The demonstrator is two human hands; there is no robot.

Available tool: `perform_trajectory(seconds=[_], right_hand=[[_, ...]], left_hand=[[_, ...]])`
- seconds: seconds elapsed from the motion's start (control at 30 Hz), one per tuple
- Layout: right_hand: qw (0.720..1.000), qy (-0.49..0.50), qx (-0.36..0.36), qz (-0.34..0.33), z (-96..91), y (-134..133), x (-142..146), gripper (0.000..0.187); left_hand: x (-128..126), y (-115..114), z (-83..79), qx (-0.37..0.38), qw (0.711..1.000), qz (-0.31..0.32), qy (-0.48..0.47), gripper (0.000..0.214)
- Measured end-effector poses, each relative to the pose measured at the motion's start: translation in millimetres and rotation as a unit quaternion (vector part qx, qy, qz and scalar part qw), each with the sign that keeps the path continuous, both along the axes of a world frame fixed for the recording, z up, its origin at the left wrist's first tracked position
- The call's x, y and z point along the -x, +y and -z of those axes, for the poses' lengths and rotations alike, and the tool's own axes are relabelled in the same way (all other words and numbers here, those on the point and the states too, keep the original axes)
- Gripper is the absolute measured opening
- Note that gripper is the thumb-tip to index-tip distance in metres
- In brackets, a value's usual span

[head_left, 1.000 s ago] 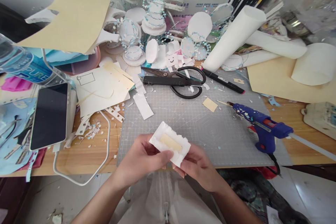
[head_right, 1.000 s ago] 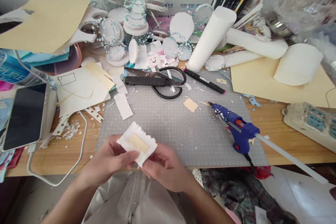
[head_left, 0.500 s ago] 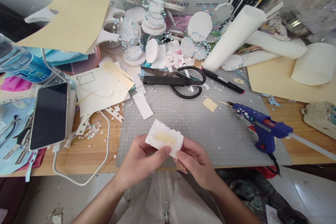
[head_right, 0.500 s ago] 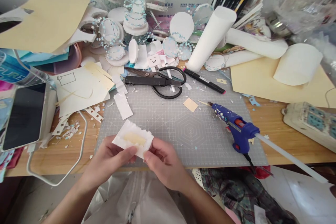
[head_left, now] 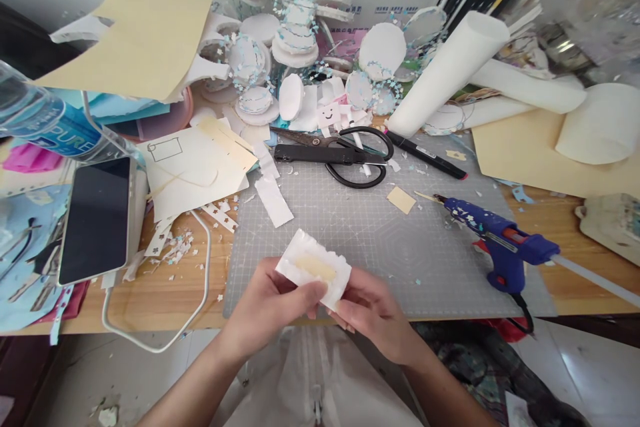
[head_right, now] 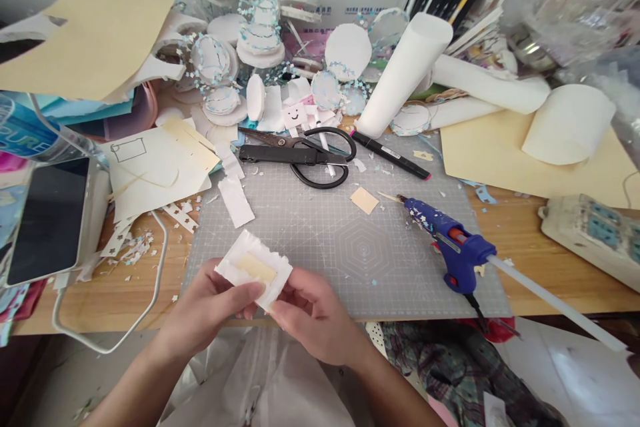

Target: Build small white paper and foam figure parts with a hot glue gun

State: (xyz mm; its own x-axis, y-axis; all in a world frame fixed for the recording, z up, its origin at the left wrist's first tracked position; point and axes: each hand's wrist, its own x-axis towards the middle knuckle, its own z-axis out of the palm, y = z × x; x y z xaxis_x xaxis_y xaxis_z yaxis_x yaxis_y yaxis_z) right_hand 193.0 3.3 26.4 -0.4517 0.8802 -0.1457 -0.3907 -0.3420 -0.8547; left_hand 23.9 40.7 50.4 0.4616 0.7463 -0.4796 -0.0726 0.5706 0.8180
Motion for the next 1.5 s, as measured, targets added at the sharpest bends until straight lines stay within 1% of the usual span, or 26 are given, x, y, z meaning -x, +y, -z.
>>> perform_trajectory(seconds=[0.13,0.23,0.37,0.5,0.67,0.8,0.9,1.1,1.27,1.43,1.5], right_hand=[[0.999,0.033,-0.004,-0.008,1.0,0,-2,0.018],[1.0,0.002,0.011,0.003,1.8,-1,-1,0.019],[0.999,-0.036,0.027,0.002,1.5,0,0,0.023],[0.999,-0.036,0.03,0.004,2.0,0,-2,0.021],[0.999,-0.026,0.027,0.01,3.4,-1,-3,0.021],[1.0,-0.017,0.022,0.007,4.4,-1,-2,0.017],[1.0,-0.007,0.016,0.011,4.1,-1,-2,0.017],[0.999,-0.019,0.034,0.012,-0.4,1,1,0.021],[0.999,-0.021,0.038,0.013,-1.6,1,3,0.029],[0.999,-0.019,0.037,0.022,-0.5,1,2,0.029],[0.999,-0.015,0.035,0.021,-0.1,1,2,0.029]], left_hand=[[2,-2,1.2,0.037,0.999,0.009,-0.034,0.026],[3,-3,0.8,0.048,0.998,0.009,-0.031,0.026],[4,-3,-0.3,0.025,1.0,0.012,0.001,0.026],[5,-5,-0.3,0.01,1.0,0.005,-0.004,0.024],[7,-6,3.5,0.002,1.0,0.001,-0.011,0.028],[5,-7,4.9,-0.009,0.999,-0.017,0.044,0.031],[5,-8,4.6,-0.023,0.996,-0.013,0.08,0.033],[6,-10,4.5,-0.047,0.997,0.004,0.065,0.036],[3,-9,-3.0,-0.062,0.996,0.014,0.063,0.037],[-2,-6,-10.8,-0.082,0.994,-0.007,0.066,0.031],[-2,-5,-11.4,-0.087,0.995,0.0,0.052,0.028]])
